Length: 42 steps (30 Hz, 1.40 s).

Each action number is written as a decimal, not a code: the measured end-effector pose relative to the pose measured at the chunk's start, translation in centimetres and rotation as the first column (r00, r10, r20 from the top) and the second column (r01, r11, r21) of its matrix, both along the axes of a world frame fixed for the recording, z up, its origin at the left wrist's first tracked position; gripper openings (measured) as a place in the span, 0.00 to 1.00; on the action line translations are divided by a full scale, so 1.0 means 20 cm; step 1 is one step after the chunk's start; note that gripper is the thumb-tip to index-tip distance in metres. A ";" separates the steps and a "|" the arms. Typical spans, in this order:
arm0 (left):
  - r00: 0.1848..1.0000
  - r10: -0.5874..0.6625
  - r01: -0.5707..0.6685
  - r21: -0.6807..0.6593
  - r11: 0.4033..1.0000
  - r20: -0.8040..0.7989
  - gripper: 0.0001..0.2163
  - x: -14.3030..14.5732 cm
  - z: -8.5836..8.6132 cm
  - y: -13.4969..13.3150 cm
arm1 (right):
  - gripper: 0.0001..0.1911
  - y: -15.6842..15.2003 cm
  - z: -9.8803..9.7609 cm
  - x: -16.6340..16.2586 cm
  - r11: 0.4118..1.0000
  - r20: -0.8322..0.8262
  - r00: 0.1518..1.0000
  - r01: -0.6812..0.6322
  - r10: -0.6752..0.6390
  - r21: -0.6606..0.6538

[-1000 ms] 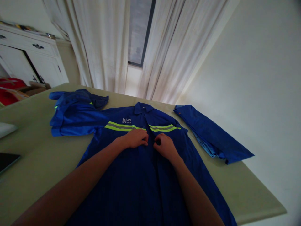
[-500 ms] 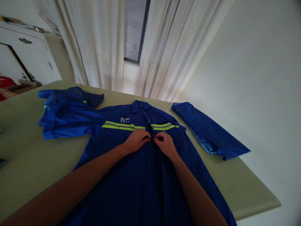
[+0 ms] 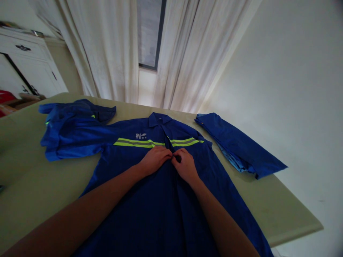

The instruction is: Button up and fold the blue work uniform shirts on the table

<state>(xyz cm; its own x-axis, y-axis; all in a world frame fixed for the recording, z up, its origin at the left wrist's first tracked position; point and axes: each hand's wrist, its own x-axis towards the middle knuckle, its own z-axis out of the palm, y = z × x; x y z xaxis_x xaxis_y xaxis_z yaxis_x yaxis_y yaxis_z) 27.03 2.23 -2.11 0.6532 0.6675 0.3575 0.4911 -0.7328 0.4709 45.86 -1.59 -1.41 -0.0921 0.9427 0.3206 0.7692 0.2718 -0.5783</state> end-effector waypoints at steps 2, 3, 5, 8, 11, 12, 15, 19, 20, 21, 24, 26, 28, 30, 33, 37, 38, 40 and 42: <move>1.000 -0.008 0.008 -0.017 1.000 0.006 0.07 0.00 -0.01 0.01 | 0.05 0.00 0.00 0.00 1.000 -0.024 1.000 -0.002 0.002 0.010; 1.000 -0.008 0.008 -0.025 1.000 -0.001 0.07 0.00 -0.01 0.01 | 0.05 0.00 0.00 0.00 1.000 -0.030 1.000 -0.004 0.004 0.009; 1.000 -0.004 0.003 -0.028 1.000 -0.021 0.07 0.00 -0.02 0.01 | 0.06 0.00 0.00 0.00 1.000 -0.035 0.999 -0.009 0.009 0.000; 0.998 0.028 -0.028 0.004 1.000 -0.049 0.06 0.00 -0.02 0.00 | 0.05 0.00 0.00 -0.01 1.000 -0.046 0.999 -0.027 0.027 -0.005; 0.994 0.078 -0.075 0.041 0.996 -0.074 0.07 0.00 -0.02 -0.02 | 0.06 -0.01 0.01 -0.01 0.998 -0.054 0.996 -0.064 0.064 -0.002; 0.993 0.089 -0.085 0.052 0.995 -0.082 0.08 0.00 -0.02 -0.02 | 0.07 -0.01 0.02 -0.02 0.997 -0.060 0.996 -0.072 0.072 0.003; 0.989 0.102 -0.093 0.083 0.992 -0.108 0.10 0.01 0.00 -0.04 | 0.10 -0.01 0.02 -0.01 0.996 -0.097 0.991 -0.086 0.088 0.026; 0.985 0.105 -0.093 0.094 0.991 -0.139 0.07 0.01 0.01 -0.05 | 0.09 0.00 0.01 0.01 0.997 -0.140 0.987 -0.072 0.076 0.034; 0.985 0.105 -0.094 0.088 0.992 -0.134 0.06 0.01 0.01 -0.04 | 0.08 0.00 0.01 0.01 0.997 -0.143 0.987 -0.069 0.072 0.027; 0.987 0.104 -0.095 0.077 0.993 -0.124 0.06 0.01 0.01 -0.04 | 0.07 0.00 0.01 0.01 0.998 -0.143 0.987 -0.068 0.070 0.019; 0.993 0.098 -0.097 0.017 0.995 -0.062 0.07 0.01 0.00 -0.03 | 0.06 0.00 0.00 0.02 0.997 -0.140 0.987 -0.074 0.076 0.016; 0.994 0.106 -0.105 -0.055 0.993 0.009 0.08 0.01 0.00 -0.02 | 0.06 0.01 0.00 0.02 0.996 -0.135 0.987 -0.082 0.085 0.022; 0.987 0.133 -0.117 -0.161 0.980 0.092 0.08 0.02 0.00 -0.02 | 0.05 0.01 0.00 0.02 0.996 -0.125 0.988 -0.087 0.089 0.020; 0.974 0.171 -0.129 -0.253 0.959 0.151 0.08 0.03 0.00 -0.02 | 0.05 0.01 -0.01 0.02 0.997 -0.107 0.991 -0.082 0.083 0.012; 0.958 0.216 -0.155 -0.293 0.944 0.187 0.09 0.05 0.00 -0.02 | 0.05 0.01 -0.01 0.03 0.997 -0.081 0.994 -0.071 0.072 0.013; 0.944 0.215 -0.125 -0.334 0.934 0.249 0.09 0.05 -0.02 -0.02 | 0.04 0.01 -0.01 0.02 0.998 -0.057 0.996 -0.070 0.069 -0.001; 0.944 0.207 -0.110 -0.347 0.931 0.257 0.09 0.05 -0.02 -0.02 | 0.04 0.01 -0.01 0.02 0.997 -0.048 0.996 -0.072 0.071 -0.007; 0.946 0.197 -0.098 -0.353 0.930 0.258 0.09 0.05 -0.03 -0.02 | 0.04 0.01 -0.01 0.02 0.997 -0.022 0.997 -0.074 0.074 -0.004; 0.949 0.201 -0.115 -0.326 0.938 0.243 0.11 0.05 -0.04 -0.01 | 0.04 0.01 -0.01 0.02 0.998 0.002 0.998 -0.068 0.068 0.020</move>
<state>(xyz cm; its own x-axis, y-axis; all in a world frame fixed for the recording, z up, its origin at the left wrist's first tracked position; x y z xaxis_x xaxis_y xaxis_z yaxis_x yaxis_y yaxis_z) 28.02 1.95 -2.95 0.4380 0.8580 0.2681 0.4119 -0.4567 0.7885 46.19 -1.41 -1.57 -0.1559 0.9276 0.3394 0.7494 0.3349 -0.5711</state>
